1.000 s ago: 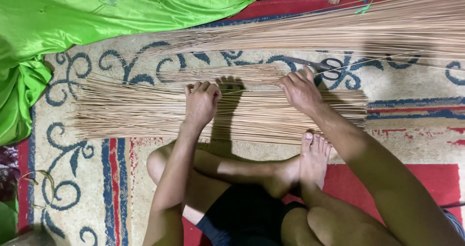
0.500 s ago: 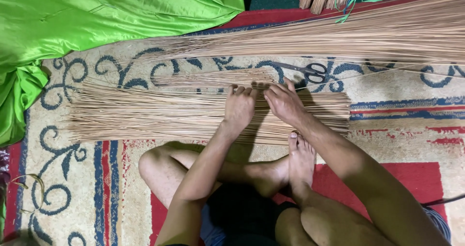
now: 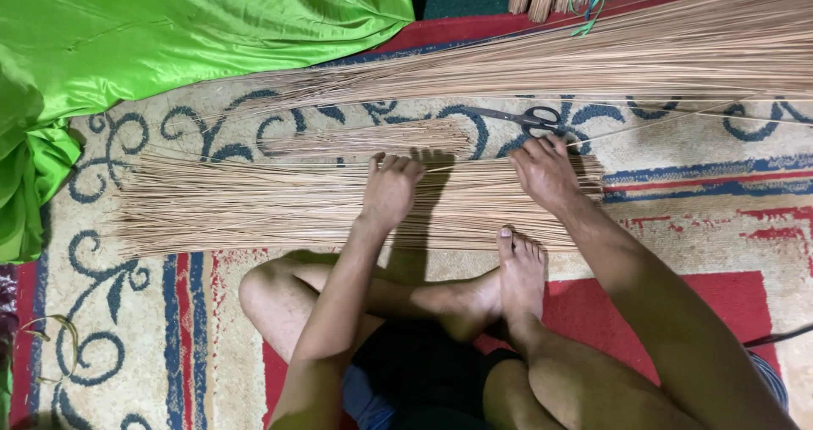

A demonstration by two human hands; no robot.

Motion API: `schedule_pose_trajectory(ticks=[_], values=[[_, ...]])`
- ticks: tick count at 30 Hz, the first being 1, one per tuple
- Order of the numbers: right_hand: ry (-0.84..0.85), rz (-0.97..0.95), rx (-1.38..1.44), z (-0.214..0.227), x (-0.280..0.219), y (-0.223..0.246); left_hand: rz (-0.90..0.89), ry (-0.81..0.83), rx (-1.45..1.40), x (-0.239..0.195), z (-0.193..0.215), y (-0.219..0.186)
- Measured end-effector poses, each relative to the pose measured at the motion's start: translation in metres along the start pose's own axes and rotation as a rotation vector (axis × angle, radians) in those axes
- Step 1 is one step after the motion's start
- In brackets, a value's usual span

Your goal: The person sits cross-legged on a patterned rug and repeatedly gathers, aligns, and separates bundles of thin bamboo sticks. They use both hands to adjust the sticks and occasionally use scissors to trim or separate them. The sticks are arranged in parallel rows on the floor.

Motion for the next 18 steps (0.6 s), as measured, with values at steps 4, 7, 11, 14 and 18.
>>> schedule_pose_trajectory(ticks=[4, 7, 11, 14, 18], values=[[-0.008, 0.029, 0.092, 0.007, 0.020, 0.040, -0.047, -0.036, -0.028, 0.020, -0.007, -0.054], [-0.016, 0.062, 0.136, 0.022, 0.033, 0.061, -0.087, -0.141, -0.045, 0.027, -0.024, -0.067], [0.010, 0.056, 0.090, 0.013, 0.016, 0.036, -0.034, -0.150, -0.031, 0.017, -0.023, -0.038], [0.020, 0.022, -0.005, 0.008, -0.005, 0.001, 0.003, -0.124, -0.001, 0.004, -0.020, -0.001], [0.017, -0.023, -0.107, 0.016, -0.025, -0.029, 0.062, -0.116, 0.017, -0.009, -0.021, 0.045]])
Point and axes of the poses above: each hand's wrist, its own x-axis towards the middle knuckle, its own z-axis out of the back of the hand, y = z × x, the point moved 8 cm from there along x, towards the middle knuckle, and after that the axes turned 2 degrees about y, right-handed, at the moved point
